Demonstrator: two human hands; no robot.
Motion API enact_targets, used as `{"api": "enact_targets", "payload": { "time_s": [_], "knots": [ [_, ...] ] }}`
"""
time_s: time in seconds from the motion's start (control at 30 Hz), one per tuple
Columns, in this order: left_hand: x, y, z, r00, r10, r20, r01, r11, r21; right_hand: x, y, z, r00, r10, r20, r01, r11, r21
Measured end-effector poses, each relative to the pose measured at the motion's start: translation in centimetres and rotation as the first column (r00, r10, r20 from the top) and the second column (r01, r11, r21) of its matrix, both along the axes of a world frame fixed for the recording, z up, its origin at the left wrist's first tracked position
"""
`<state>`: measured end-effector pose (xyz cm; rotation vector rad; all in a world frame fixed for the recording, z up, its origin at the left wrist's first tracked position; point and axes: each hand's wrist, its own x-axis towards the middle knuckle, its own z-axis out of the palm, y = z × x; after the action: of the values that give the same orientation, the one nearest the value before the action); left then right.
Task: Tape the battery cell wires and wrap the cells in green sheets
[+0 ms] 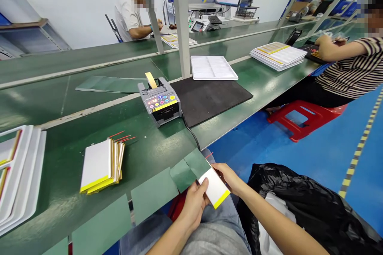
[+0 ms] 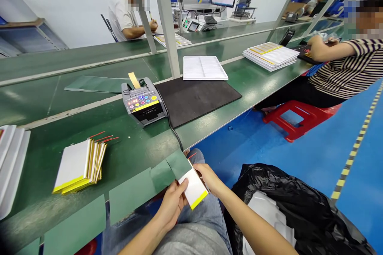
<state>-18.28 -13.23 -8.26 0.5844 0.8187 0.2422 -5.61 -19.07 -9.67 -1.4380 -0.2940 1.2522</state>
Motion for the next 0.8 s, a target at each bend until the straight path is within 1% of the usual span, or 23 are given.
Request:
{"api": "enact_targets", "payload": {
  "time_s": [0.17,0.27,0.37,0.43,0.5,0.57,0.63,0.67,0.7,0.73,0.8],
  "knots": [
    [-0.2,-0.1,0.4,1.000,0.008,-0.014,-0.008,1.000,-0.009,0.0,0.1,0.4,0.995,0.067,0.071,-0.066,0.998,-0.011],
    [0.0,-0.1,0.6,1.000,0.015,-0.023,-0.016,1.000,-0.021,0.2,0.4,0.0,0.984,0.122,0.131,-0.117,0.992,-0.049],
    [0.3,0.1,0.6,0.998,0.035,-0.055,-0.037,0.999,-0.040,0.5,0.8,-0.5,0.964,0.152,0.217,-0.138,0.987,-0.079],
    [0.4,0.0,0.9,0.995,0.055,-0.086,-0.059,0.997,-0.045,0.5,1.0,-0.2,0.949,0.164,0.268,-0.146,0.986,-0.085],
    [0.2,-0.3,1.7,0.992,0.069,-0.106,-0.074,0.996,-0.044,0.4,0.7,0.9,0.936,0.173,0.308,-0.153,0.984,-0.086],
    [-0.3,-1.0,3.1,0.993,0.058,-0.100,-0.064,0.997,-0.054,-0.1,-0.2,2.9,0.926,0.176,0.335,-0.157,0.984,-0.083],
    [-0.8,-1.8,4.9,0.999,-0.007,-0.039,0.005,0.999,-0.050,-0.7,-1.7,5.4,0.918,0.166,0.361,-0.151,0.986,-0.070],
    [-1.0,-2.1,5.8,0.999,-0.049,0.008,0.049,0.999,-0.020,-1.0,-2.6,6.7,0.911,0.151,0.383,-0.140,0.988,-0.057],
    [-1.1,-2.3,6.6,0.994,-0.089,0.058,0.087,0.995,0.041,-1.2,-3.5,7.8,0.896,0.128,0.425,-0.126,0.991,-0.032],
    [-1.2,-2.3,7.2,0.987,-0.125,0.103,0.112,0.986,0.127,-1.3,-4.3,8.8,0.872,0.114,0.476,-0.125,0.992,-0.009],
    [-1.5,-1.6,7.8,0.975,-0.172,0.143,0.116,0.937,0.330,-1.2,-5.3,10.3,0.812,0.089,0.577,-0.143,0.989,0.049]
  ]
}}
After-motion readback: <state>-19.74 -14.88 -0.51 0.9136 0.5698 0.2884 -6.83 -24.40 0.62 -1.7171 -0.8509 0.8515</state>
